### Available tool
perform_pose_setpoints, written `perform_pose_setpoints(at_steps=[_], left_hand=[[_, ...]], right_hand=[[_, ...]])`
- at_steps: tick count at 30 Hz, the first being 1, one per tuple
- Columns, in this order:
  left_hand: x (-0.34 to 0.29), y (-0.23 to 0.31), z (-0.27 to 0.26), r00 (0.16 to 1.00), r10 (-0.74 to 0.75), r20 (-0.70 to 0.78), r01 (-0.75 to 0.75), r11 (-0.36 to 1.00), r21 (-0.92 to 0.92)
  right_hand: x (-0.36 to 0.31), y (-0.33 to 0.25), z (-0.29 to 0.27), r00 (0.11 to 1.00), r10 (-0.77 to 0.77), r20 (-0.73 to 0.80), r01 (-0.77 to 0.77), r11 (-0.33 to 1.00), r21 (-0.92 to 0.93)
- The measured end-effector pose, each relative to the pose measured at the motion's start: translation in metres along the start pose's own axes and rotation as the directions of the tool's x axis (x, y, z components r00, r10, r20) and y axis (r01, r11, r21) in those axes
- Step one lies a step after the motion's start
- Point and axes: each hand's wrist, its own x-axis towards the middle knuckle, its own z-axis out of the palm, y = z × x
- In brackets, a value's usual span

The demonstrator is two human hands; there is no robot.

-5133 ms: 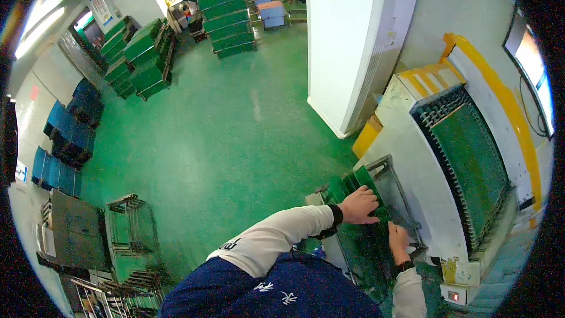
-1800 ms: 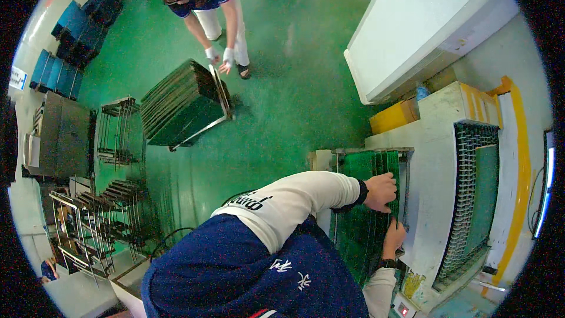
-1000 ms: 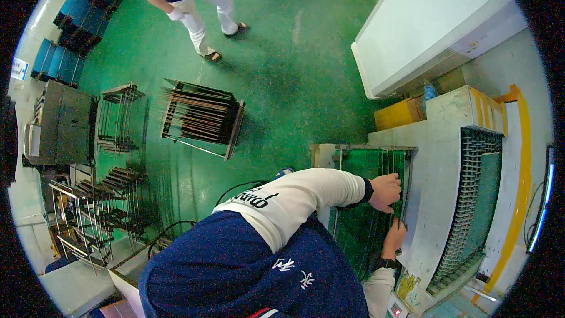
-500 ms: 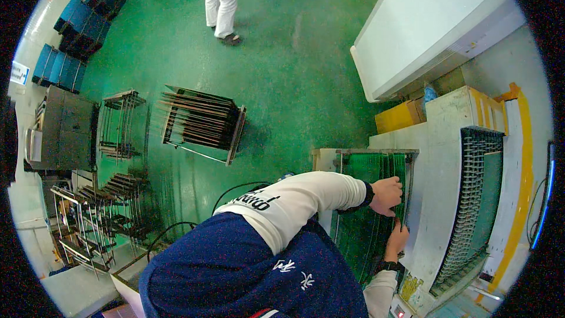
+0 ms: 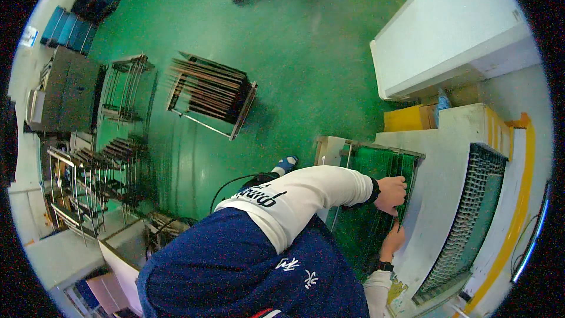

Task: Loading green panels from a rack into a processing machine.

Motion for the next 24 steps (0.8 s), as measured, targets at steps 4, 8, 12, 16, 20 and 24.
perform_pose_setpoints(at_steps=[4, 8, 12, 16, 20, 24], left_hand=[[-0.003, 0.0, -0.002, 1.0, -0.004, 0.027, 0.003, 0.998, 0.055], [-0.005, 0.003, -0.008, 0.998, -0.011, 0.065, 0.003, 0.993, 0.119], [-0.008, 0.006, -0.003, 1.0, -0.005, 0.03, 0.002, 0.992, 0.127], [-0.012, 0.009, -0.006, 0.999, -0.021, 0.039, 0.015, 0.991, 0.137], [-0.012, 0.009, -0.002, 1.0, -0.017, -0.008, 0.018, 0.99, 0.138], [-0.012, 0.008, 0.001, 0.999, -0.021, -0.03, 0.025, 0.991, 0.134]], right_hand=[[0.002, 0.004, 0.005, 0.992, 0.002, 0.129, -0.018, 0.993, 0.12], [-0.002, 0.003, 0.005, 0.98, -0.073, 0.186, 0.027, 0.972, 0.235], [-0.001, 0.008, 0.003, 0.967, -0.096, 0.236, 0.026, 0.959, 0.283], [0.003, 0.009, -0.002, 0.939, -0.086, 0.333, -0.014, 0.958, 0.288], [-0.003, -0.001, -0.007, 0.91, -0.098, 0.402, -0.008, 0.967, 0.255], [-0.002, 0.015, 0.01, 0.908, -0.173, 0.382, 0.088, 0.969, 0.23]])
